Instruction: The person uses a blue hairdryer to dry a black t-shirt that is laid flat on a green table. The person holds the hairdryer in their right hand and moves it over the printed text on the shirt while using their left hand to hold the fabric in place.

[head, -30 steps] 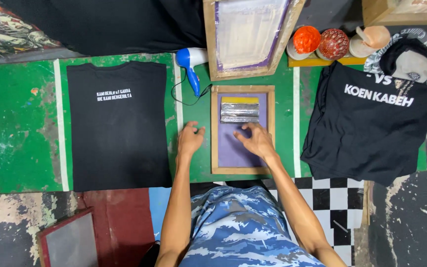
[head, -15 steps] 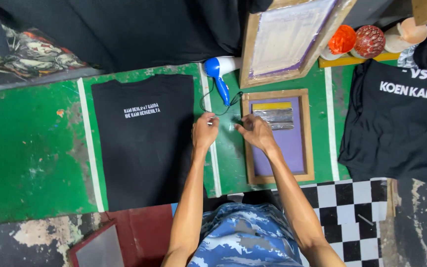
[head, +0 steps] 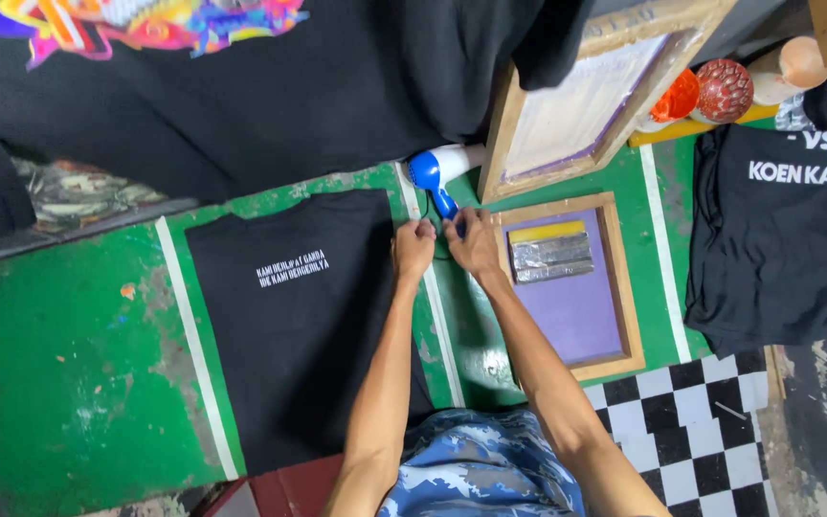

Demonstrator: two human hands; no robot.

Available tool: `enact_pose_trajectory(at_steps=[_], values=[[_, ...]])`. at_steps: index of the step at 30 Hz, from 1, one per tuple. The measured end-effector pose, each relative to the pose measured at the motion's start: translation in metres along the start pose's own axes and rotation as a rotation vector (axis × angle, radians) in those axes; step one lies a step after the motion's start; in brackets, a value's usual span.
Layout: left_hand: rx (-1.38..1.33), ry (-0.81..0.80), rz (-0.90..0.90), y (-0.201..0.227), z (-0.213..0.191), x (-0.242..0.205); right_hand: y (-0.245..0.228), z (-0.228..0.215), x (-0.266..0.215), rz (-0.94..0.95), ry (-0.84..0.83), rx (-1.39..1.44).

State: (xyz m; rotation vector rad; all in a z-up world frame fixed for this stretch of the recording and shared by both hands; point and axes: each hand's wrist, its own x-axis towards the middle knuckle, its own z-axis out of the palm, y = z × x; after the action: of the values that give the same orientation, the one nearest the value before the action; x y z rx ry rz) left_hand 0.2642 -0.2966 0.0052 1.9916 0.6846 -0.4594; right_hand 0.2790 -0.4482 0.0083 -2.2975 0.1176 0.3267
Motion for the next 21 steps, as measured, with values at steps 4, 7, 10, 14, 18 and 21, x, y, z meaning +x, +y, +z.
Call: enact_pose_trajectory(at_steps=[4, 7, 10, 14, 18, 21], values=[[0.027, -0.044, -0.011, -0.003, 0.011, 0.023, -0.028, 0.006, 0.012, 0.026, 0.021, -0.089], [0.005, -0.125, -0.02, -0.013, 0.015, 0.039, -0.033, 0.02, 0.026, 0.086, 0.011, -0.267], [-0.028, -0.093, -0.01, -0.033, 0.024, 0.053, -0.021, 0.036, 0.04, 0.053, 0.001, -0.408], [-0.118, -0.041, 0.025, -0.042, 0.021, 0.046, -0.011, 0.05, 0.045, 0.034, -0.043, -0.298], [-0.222, -0.001, 0.088, -0.044, 0.016, 0.024, -0.006, 0.052, 0.03, 0.0, -0.11, -0.019], [-0.247, -0.022, 0.163, -0.064, 0.009, -0.002, -0.03, 0.039, -0.012, -0.056, -0.157, 0.044]])
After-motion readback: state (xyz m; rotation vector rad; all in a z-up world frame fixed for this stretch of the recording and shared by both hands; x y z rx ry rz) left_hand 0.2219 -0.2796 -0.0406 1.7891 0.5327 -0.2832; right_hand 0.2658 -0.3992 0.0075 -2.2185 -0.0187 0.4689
